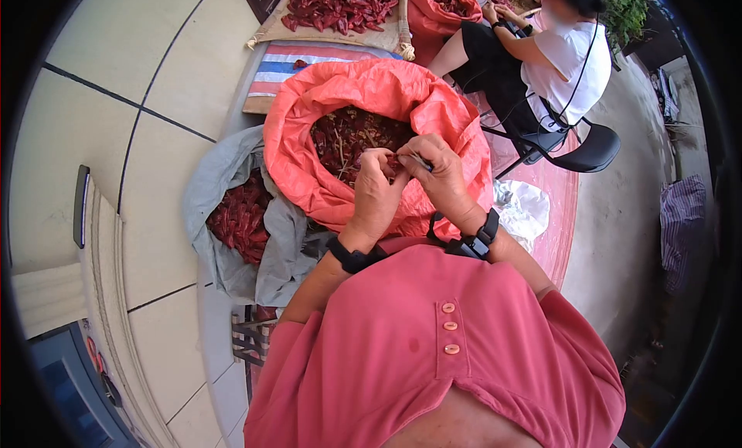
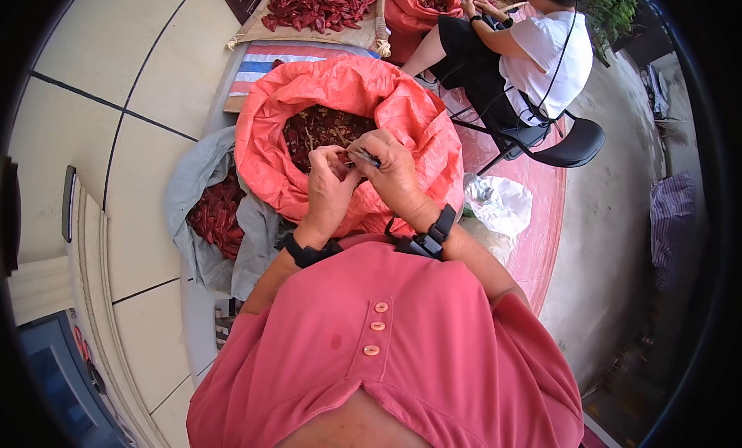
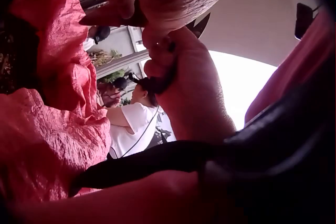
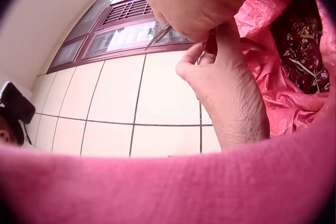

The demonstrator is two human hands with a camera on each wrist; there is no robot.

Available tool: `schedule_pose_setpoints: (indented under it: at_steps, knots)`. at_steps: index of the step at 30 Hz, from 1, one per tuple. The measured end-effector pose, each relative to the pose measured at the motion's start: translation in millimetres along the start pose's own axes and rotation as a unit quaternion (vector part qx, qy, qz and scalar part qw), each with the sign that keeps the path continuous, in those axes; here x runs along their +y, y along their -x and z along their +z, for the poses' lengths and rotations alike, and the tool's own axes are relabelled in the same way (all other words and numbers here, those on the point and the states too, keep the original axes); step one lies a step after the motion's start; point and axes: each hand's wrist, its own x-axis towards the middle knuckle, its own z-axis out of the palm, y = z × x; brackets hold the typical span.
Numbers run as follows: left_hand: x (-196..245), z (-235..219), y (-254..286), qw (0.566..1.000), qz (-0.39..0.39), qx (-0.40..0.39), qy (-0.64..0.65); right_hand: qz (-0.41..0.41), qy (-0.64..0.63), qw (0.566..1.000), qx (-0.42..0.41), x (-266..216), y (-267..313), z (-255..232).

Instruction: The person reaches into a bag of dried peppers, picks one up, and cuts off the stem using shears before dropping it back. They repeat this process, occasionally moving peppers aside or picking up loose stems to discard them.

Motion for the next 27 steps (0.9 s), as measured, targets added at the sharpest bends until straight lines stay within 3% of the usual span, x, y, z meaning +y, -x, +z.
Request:
schedule_pose_setpoints:
  at_steps: [1,3,7,10,11,12,14,15,19,23,25,27]
  knots:
    - [4,0,-1,0.997,0.061,0.02,-0.051,-0.066,0.039,0.997,-0.003,-1,-2,-2]
    - [13,1,-4,0.971,0.179,0.058,-0.148,-0.106,0.077,0.991,-0.018,-17,-1,-8]
    - [7,3,0,0.959,0.217,-0.01,-0.182,-0.135,0.104,0.982,-0.076,-20,7,-22]
    - [10,1,11,0.991,0.059,-0.111,0.05,-0.137,0.03,0.989,-0.054,-12,12,-21]
    - [12,-1,12,0.989,0.04,-0.135,0.054,-0.136,-0.008,0.99,-0.036,-10,15,-19]
    - [15,-3,13,0.985,0.022,-0.159,0.059,-0.037,-0.119,0.99,-0.061,-10,19,-20]
    - [20,-5,12,0.978,-0.008,-0.2,0.056,0.162,-0.327,0.925,-0.102,-10,28,-24]
    - [22,-6,11,0.975,-0.018,-0.217,0.048,0.165,-0.399,0.898,-0.084,-13,28,-23]
    - [26,-6,11,0.973,-0.013,-0.228,0.043,0.267,-0.385,0.879,-0.091,-21,28,-41]
    - [30,-6,16,0.969,0.002,-0.243,0.029,0.312,-0.488,0.807,-0.111,-5,35,-46]
    - [28,-4,16,0.963,-0.029,-0.266,0.026,0.354,-0.539,0.757,-0.106,3,39,-47]
    - [22,0,16,0.96,-0.039,-0.275,0.031,0.361,-0.559,0.741,-0.091,9,42,-47]
